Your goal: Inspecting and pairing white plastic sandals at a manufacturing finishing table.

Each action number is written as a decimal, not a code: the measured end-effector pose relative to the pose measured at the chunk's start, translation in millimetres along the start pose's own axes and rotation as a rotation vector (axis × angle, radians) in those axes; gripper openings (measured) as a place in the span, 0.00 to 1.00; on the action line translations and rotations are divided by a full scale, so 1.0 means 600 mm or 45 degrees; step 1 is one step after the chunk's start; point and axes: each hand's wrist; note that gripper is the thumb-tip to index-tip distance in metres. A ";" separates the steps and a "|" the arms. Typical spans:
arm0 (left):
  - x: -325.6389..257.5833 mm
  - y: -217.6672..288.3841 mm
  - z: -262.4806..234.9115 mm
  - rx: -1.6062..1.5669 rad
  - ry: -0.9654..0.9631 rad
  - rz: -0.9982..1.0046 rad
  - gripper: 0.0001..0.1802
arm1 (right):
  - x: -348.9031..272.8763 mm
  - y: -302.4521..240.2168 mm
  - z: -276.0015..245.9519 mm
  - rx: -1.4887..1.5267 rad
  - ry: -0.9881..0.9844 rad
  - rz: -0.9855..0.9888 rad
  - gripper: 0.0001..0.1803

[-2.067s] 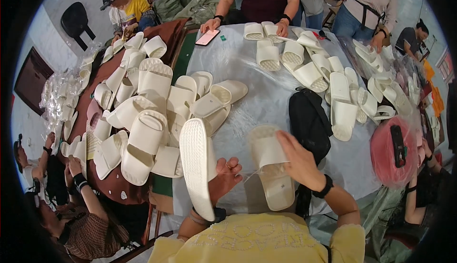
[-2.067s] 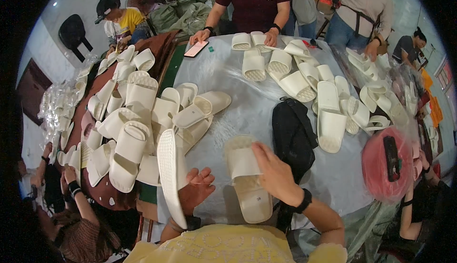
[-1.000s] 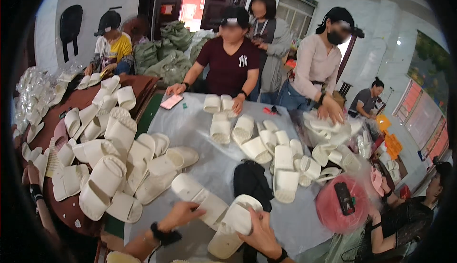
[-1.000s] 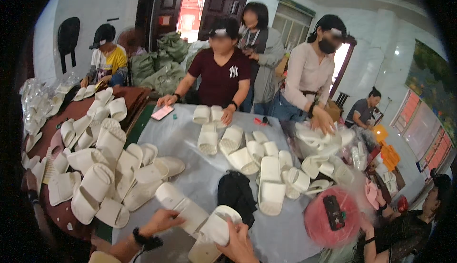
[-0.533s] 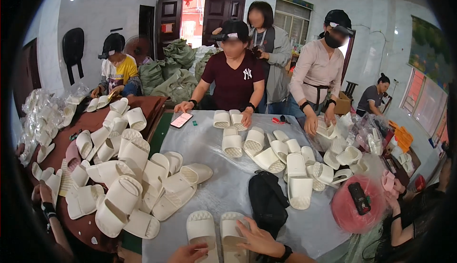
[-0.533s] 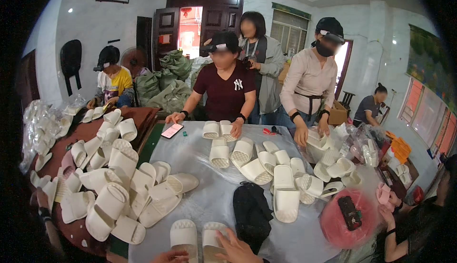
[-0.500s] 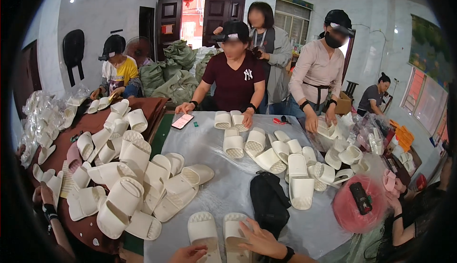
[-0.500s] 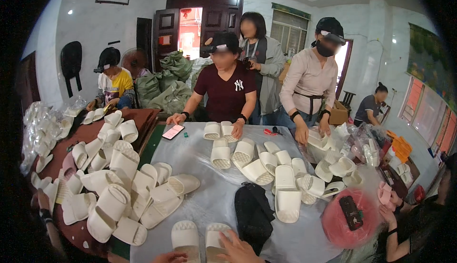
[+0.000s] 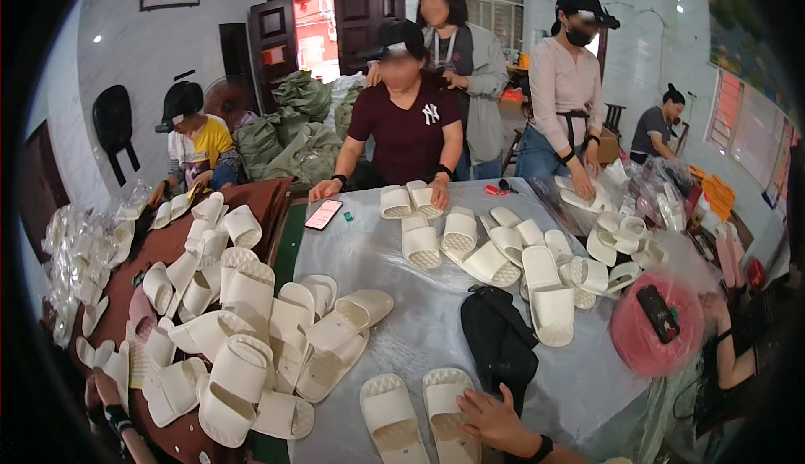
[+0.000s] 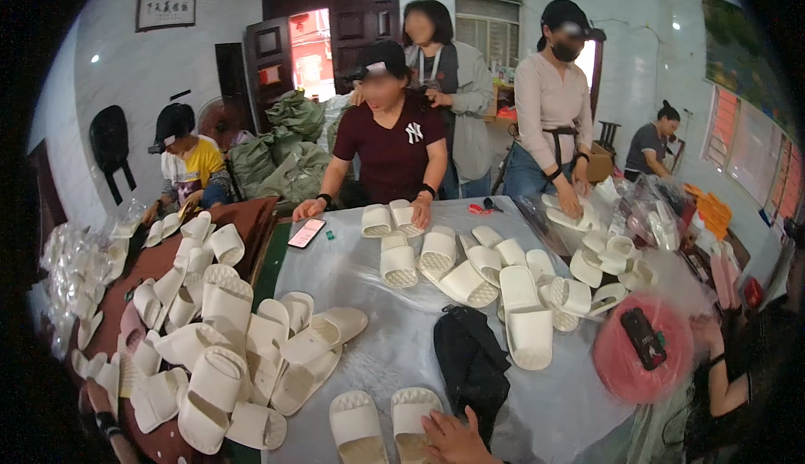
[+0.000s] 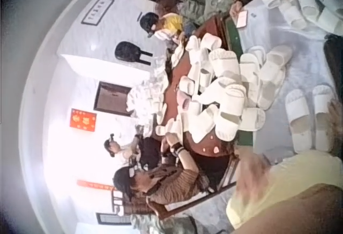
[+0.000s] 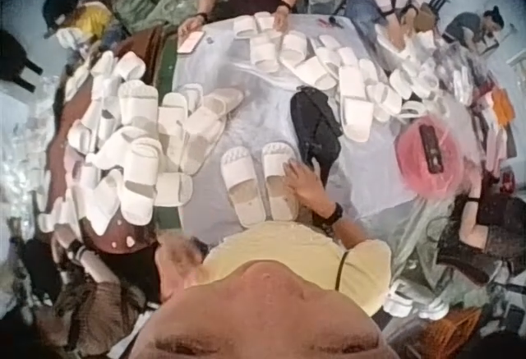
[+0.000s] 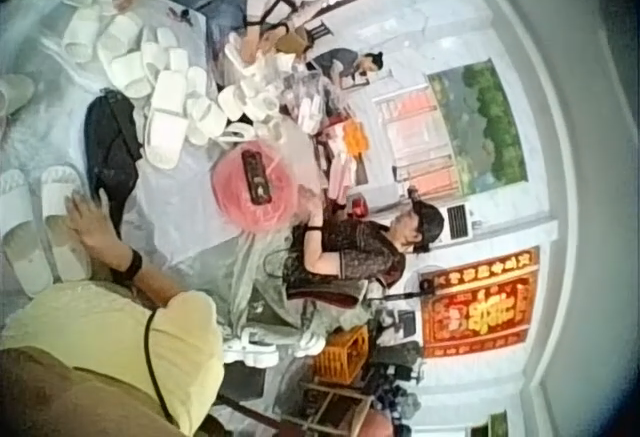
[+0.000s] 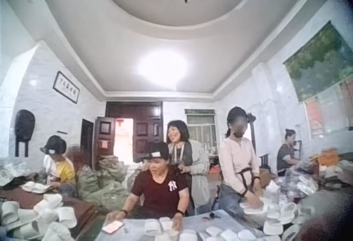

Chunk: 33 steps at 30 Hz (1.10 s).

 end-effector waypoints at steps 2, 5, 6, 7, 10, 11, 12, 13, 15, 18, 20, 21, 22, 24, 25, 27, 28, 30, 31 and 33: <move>-0.004 0.008 -0.007 0.000 -0.024 -0.048 0.13 | 0.003 0.002 0.001 0.012 -0.005 -0.017 0.27; -0.025 0.031 -0.007 -0.008 -0.039 -0.147 0.13 | 0.012 0.005 -0.004 -0.020 -0.007 -0.053 0.31; -0.033 0.038 -0.006 -0.004 -0.029 -0.180 0.13 | 0.013 0.004 -0.005 -0.014 -0.029 -0.049 0.31; -0.036 0.038 -0.006 -0.001 -0.025 -0.193 0.13 | 0.020 0.004 -0.005 0.038 0.001 -0.059 0.27; -0.036 0.042 -0.006 0.026 -0.011 -0.202 0.13 | 0.023 0.003 -0.006 0.098 0.087 -0.083 0.22; -0.033 0.044 -0.005 0.040 -0.007 -0.194 0.13 | 0.013 0.000 -0.002 0.096 0.090 -0.057 0.21; -0.026 0.039 -0.005 0.057 0.005 -0.168 0.13 | 0.011 0.000 0.000 0.085 0.106 -0.042 0.20; -0.016 0.027 -0.002 0.066 0.022 -0.129 0.13 | 0.007 -0.007 -0.007 0.065 0.143 -0.068 0.20; 0.010 0.004 0.011 0.093 0.070 -0.040 0.13 | -0.006 -0.021 -0.028 0.077 0.195 -0.127 0.24; 0.041 -0.018 0.030 0.100 0.097 0.069 0.13 | -0.037 -0.017 0.004 0.455 0.168 -0.020 0.18; 0.055 -0.033 0.038 0.094 0.119 0.108 0.13 | -0.047 -0.039 -0.010 0.535 0.170 0.044 0.18; 0.061 -0.042 0.043 0.086 0.130 0.125 0.13 | -0.048 -0.045 -0.012 0.641 0.151 0.116 0.17; 0.067 -0.048 0.050 0.075 0.138 0.146 0.13 | -0.052 -0.043 0.002 0.610 0.174 0.117 0.17; 0.082 -0.062 0.073 0.046 0.157 0.175 0.13 | -0.062 -0.029 0.031 0.739 0.152 0.149 0.16; 0.088 -0.068 0.086 0.042 0.186 0.184 0.13 | -0.057 -0.034 0.017 0.520 0.151 0.097 0.14; 0.109 -0.079 0.097 0.050 0.235 0.218 0.13 | -0.050 -0.026 0.030 0.613 0.117 0.258 0.12; 0.114 -0.083 0.100 0.060 0.255 0.227 0.13 | -0.047 -0.025 0.033 0.569 0.149 0.256 0.12; 0.122 -0.084 0.102 0.094 0.290 0.232 0.13 | -0.045 -0.019 0.035 0.497 0.252 0.190 0.13; 0.119 -0.085 0.103 0.121 0.314 0.232 0.13 | -0.042 -0.014 0.039 0.435 0.342 0.132 0.14; 0.116 -0.079 0.100 0.186 0.346 0.224 0.13 | -0.032 -0.004 0.048 0.510 0.321 0.113 0.14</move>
Point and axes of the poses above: each hand's wrist, its own x-axis towards the middle knuckle, its own z-axis out of the palm, y = z × x, and after that the axes turned 11 degrees about z, right-handed
